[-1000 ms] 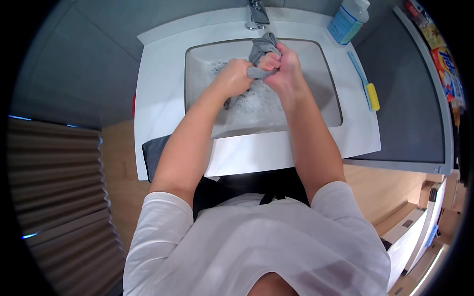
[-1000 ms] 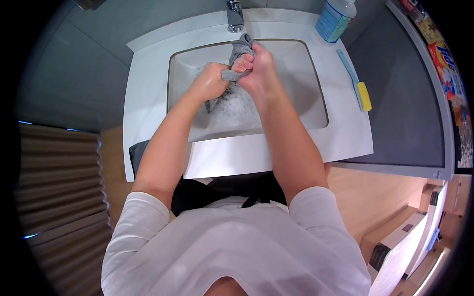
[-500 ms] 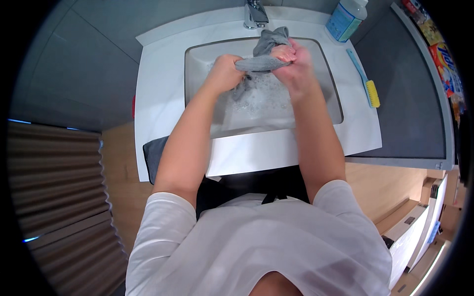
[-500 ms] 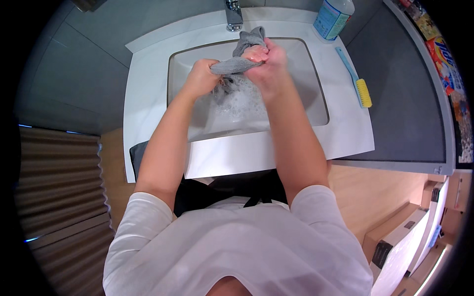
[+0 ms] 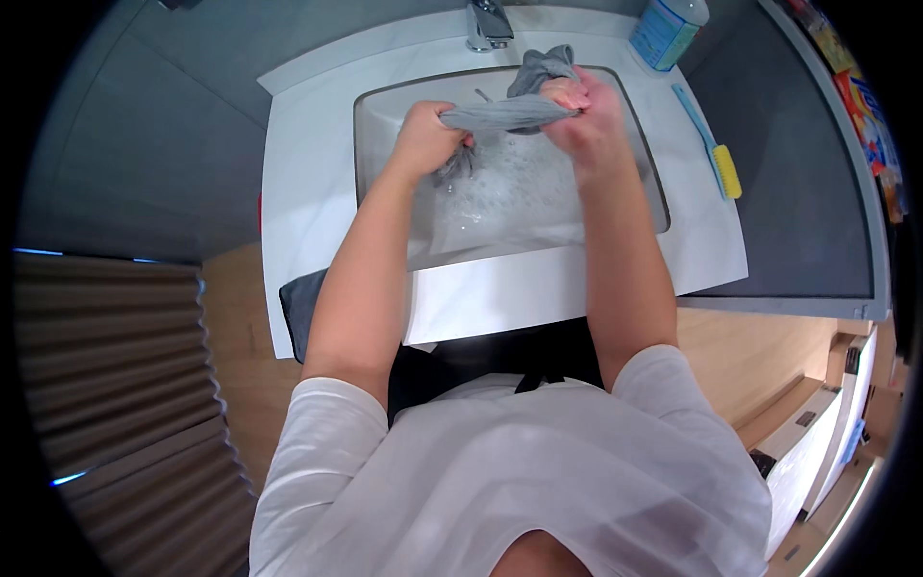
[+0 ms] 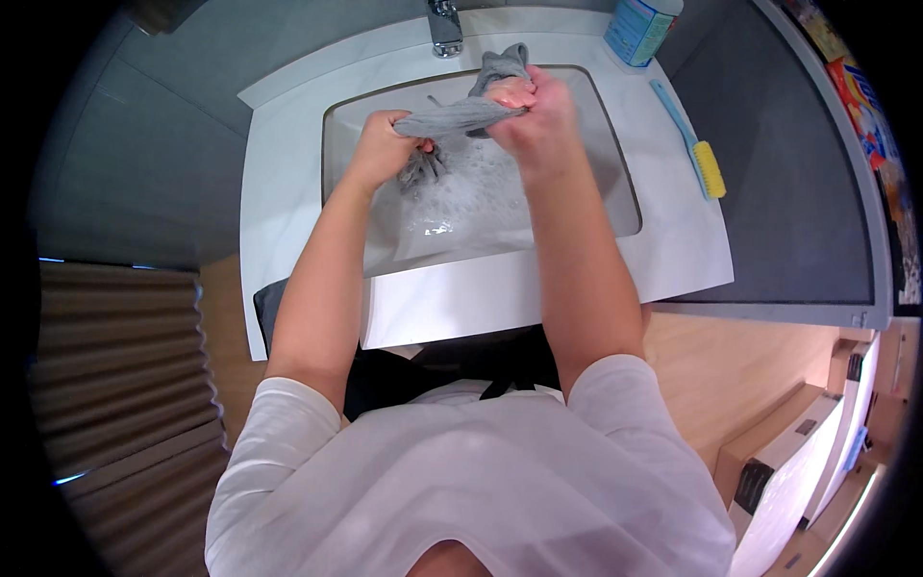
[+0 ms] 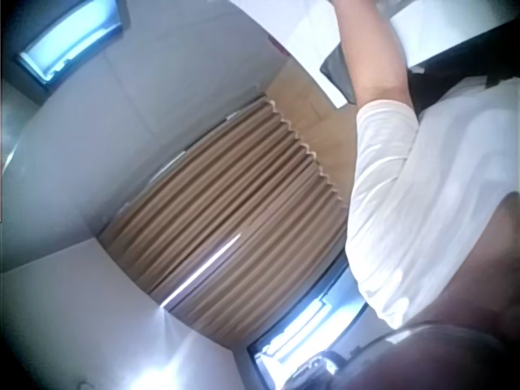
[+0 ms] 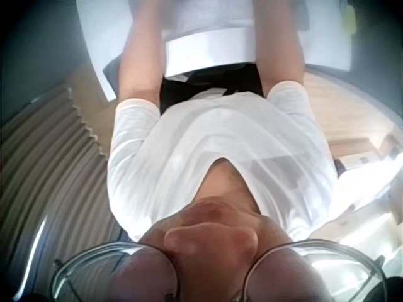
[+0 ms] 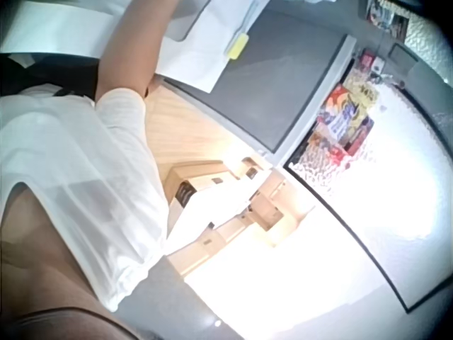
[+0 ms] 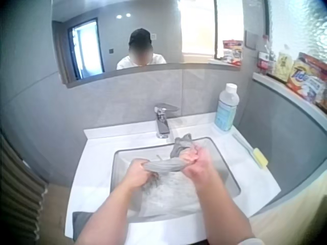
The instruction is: The person washes a grey cloth in a sink by applying detergent from a bag and then scrubbing the fabric in water.
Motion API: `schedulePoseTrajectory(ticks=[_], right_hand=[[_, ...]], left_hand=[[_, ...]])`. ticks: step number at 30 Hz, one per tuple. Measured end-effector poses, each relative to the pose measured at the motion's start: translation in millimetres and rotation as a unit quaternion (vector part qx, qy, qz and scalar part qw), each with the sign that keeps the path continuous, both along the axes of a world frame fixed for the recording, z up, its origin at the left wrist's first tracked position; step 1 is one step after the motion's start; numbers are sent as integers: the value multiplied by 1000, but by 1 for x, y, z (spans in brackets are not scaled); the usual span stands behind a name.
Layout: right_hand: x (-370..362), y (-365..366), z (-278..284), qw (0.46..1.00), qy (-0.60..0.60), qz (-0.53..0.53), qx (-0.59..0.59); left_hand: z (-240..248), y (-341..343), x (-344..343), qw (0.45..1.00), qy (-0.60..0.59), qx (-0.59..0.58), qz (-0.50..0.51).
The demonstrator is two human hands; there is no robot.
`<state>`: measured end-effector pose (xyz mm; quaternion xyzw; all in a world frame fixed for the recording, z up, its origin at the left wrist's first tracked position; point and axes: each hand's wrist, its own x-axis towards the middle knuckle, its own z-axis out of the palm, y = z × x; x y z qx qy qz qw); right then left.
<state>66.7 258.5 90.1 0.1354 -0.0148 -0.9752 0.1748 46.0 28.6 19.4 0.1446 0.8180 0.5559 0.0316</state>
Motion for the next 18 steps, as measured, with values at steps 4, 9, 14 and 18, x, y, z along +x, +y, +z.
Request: schedulePoseTrajectory(ticks=[4, 9, 14, 18], right_hand=[[-4, 2, -6, 998, -23, -51, 35], [-30, -4, -50, 993, -44, -48, 101], [-9, -45, -29, 960, -73, -19, 269], [5, -48, -21, 861, 42, 152, 484]], left_hand=[[6, 4, 5, 995, 16, 37, 94], [23, 5, 16, 974, -45, 193, 112], [28, 3, 20, 906, -21, 386, 174], [38, -8, 17, 899, 12, 434, 58]])
